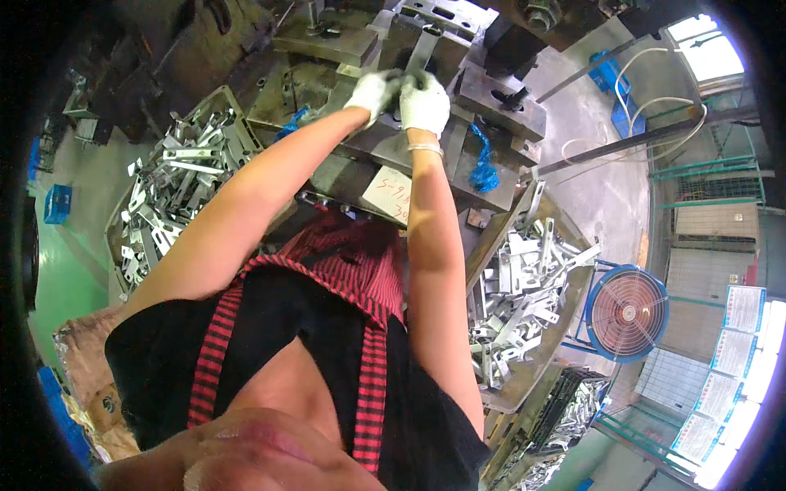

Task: The person processes metal brackets one at a time using a machine press, dumps a new batch of metal brackets from a sack into a tray, and resumes feeding the metal brackets into the machine press.

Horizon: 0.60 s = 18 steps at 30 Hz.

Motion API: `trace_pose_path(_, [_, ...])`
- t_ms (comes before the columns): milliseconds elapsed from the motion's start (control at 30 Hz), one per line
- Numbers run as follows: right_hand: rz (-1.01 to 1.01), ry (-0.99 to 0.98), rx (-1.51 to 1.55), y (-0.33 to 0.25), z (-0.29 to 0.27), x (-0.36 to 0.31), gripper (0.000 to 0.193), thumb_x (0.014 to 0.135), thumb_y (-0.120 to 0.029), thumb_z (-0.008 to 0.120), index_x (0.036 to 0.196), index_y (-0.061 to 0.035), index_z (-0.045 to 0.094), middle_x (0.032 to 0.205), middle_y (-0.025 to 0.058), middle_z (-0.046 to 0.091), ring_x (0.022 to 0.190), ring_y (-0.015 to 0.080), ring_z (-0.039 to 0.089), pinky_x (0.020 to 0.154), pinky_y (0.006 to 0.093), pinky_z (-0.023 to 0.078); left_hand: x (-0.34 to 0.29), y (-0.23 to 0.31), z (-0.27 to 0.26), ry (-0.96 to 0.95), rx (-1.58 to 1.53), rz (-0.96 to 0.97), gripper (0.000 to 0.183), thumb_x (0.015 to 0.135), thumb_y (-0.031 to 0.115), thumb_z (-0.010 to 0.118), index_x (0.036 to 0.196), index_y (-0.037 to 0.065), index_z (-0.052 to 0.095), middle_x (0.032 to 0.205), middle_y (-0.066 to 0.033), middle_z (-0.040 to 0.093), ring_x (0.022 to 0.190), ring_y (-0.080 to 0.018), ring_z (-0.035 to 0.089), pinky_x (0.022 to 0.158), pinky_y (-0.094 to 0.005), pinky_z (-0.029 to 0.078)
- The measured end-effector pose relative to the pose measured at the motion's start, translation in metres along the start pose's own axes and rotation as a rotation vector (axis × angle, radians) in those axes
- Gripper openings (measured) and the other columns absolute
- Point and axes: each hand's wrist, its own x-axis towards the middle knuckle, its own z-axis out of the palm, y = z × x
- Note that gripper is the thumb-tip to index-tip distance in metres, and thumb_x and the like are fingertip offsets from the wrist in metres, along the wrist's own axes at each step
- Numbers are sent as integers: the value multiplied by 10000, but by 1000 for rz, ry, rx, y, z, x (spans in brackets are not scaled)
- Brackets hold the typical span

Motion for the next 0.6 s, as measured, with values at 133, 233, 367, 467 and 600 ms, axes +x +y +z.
trace_pose_path(133, [-87,-144,-106,8,2,12,280,744,-319,542,865,-93,655,856,157,617,831,322,586,756,369,459,-51,13,-68,-237,62,3,387,803,249,545,1118,25,522,962,-148,616,857,-212,591,758,-296,446])
trace_pose_path(233, [-73,-176,-239,25,11,29,382,754,-390,520,856,-44,644,860,195,607,837,354,576,756,403,455,-67,-8,-162,-361,543,-12,317,798,302,527,989,62,605,921,-104,629,850,-224,592,768,-321,448])
trace_pose_path(367, [-47,-238,-70,15,-1,22,375,783,-383,516,924,-54,627,890,205,601,867,362,564,758,413,435,-103,-60,-295,-476,1292,-338,260,691,224,575,895,76,636,720,-156,625,686,-286,621,661,-391,481])
trace_pose_path(467, [-29,-127,-136,43,7,28,355,783,-359,520,954,-66,628,923,202,596,888,343,566,776,397,438,-138,-90,-321,-595,1361,-485,302,683,88,518,972,83,606,874,-165,616,805,-291,606,703,-391,485])
trace_pose_path(600, [-52,-280,-290,30,1,27,348,781,-397,480,810,-92,644,840,144,622,799,326,583,716,401,467,-172,-135,-315,-276,1113,-226,323,763,116,499,1081,65,526,1057,-190,537,968,-328,517,830,-385,417])
